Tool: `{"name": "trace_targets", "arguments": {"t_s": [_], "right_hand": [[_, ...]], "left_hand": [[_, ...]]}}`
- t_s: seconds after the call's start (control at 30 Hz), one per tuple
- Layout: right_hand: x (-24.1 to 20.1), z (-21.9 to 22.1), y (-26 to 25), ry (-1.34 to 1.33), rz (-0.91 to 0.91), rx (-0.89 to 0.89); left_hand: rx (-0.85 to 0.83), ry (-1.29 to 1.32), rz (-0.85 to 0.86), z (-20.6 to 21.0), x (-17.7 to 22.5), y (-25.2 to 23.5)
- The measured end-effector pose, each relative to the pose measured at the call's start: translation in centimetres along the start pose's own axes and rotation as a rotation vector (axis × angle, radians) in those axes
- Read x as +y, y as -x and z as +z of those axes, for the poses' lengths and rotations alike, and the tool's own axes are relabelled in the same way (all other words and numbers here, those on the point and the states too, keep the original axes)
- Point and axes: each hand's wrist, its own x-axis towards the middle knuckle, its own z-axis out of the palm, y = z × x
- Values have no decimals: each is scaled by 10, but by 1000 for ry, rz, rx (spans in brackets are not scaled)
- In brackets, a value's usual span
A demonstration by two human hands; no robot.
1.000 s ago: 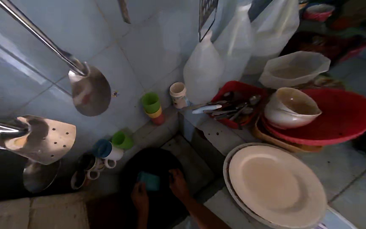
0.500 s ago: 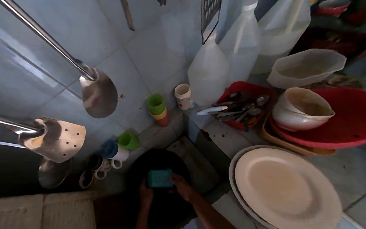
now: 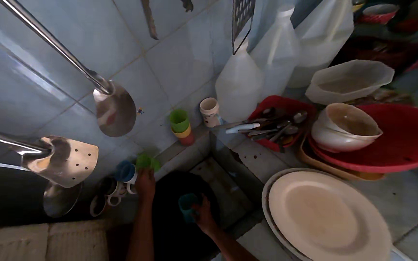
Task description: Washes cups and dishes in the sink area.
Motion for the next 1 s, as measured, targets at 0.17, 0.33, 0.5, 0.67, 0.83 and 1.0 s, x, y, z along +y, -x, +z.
{"name": "trace_targets", "arguments": {"t_s": [0.17,0.33,0.5,0.67,0.83,1.0], "right_hand": [[1,-11,-3,-132,98,-55],[-4,-9,0,-140,63,-82],[2,-3,2,-97,-7,-130],[7,3,3,-33,-103,-230],[12,3,2,64,-174,-255],[4,7,7,-6,-234,-97]], "left_hand": [[-30,487,103,1,2,77],[-607,235,9,15,-8,111],[-628,110,-4,11,-16,111],[-861,12,-31,17,-7,118],[-839,343,-133,53,-27,136],[-763,132,-71,32,-19,118]]}}
